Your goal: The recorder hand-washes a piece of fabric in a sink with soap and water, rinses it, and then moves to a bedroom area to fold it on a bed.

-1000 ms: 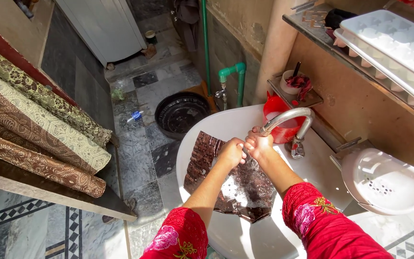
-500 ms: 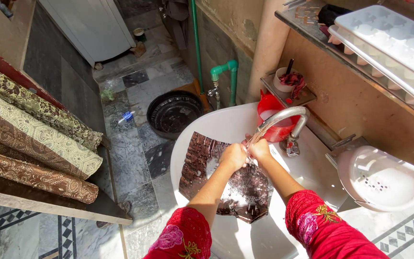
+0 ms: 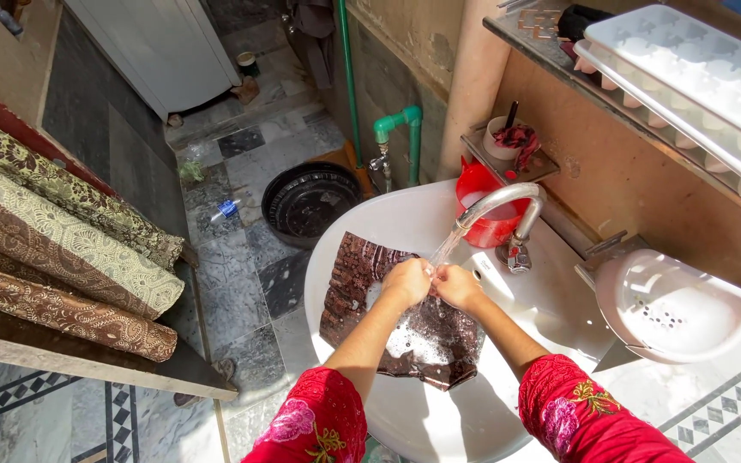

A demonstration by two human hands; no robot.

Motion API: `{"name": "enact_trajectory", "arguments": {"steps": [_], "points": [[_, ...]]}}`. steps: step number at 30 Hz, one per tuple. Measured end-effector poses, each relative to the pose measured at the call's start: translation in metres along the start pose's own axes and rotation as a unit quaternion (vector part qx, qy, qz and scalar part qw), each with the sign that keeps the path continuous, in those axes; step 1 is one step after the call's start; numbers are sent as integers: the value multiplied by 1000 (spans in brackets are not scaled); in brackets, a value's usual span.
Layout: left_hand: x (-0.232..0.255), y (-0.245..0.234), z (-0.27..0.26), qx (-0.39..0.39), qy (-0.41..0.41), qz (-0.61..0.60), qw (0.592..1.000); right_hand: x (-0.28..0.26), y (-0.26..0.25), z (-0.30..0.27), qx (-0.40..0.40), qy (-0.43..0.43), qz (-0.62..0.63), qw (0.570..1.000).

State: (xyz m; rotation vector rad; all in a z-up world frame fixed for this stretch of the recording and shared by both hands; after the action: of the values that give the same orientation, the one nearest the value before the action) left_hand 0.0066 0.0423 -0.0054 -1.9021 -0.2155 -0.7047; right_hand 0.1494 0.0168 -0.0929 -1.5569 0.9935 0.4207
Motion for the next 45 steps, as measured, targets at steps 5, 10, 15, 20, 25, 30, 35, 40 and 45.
{"name": "enact_trajectory", "arguments": {"steps": [5,10,15,20,25,30,35,40,45], "points": [[-5,-36,-24,-12,-36,39,999,-30,31,1,-84,-56,21,995],[-14,-78,-51,11,-50,95,994,-91,31,-19,-70,-119,-22,990],[-32,-99,-57,143,-13,106,984,-161,1,-57,61,-227,-114,965],[-27,-133,-81,211,44,174,961,-202,-14,-82,137,-313,-187,921],[-26,-154,-100,272,102,218,932,-225,-25,-99,210,-385,-260,860],[-28,-159,-110,261,113,233,930,-232,-30,-114,226,-395,-268,850],[-30,-148,-120,238,129,260,927,-225,-26,-123,187,-368,-300,860],[-26,-137,-129,202,147,281,927,-207,-22,-124,157,-328,-322,874],[-27,-122,-129,182,161,321,915,-195,-22,-128,134,-302,-333,883]]}}
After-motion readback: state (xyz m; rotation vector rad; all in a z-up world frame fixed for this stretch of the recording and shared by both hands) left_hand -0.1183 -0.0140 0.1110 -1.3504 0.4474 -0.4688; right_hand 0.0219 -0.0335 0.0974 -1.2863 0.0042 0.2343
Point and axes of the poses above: each hand's wrist, its own z-axis towards the middle knuckle, its own y-axis out of the palm, x = y × z, the point moved 5 cm from there along z, towards the middle knuckle, and after that the axes turned 6 degrees about x, right-handed, at the moved point
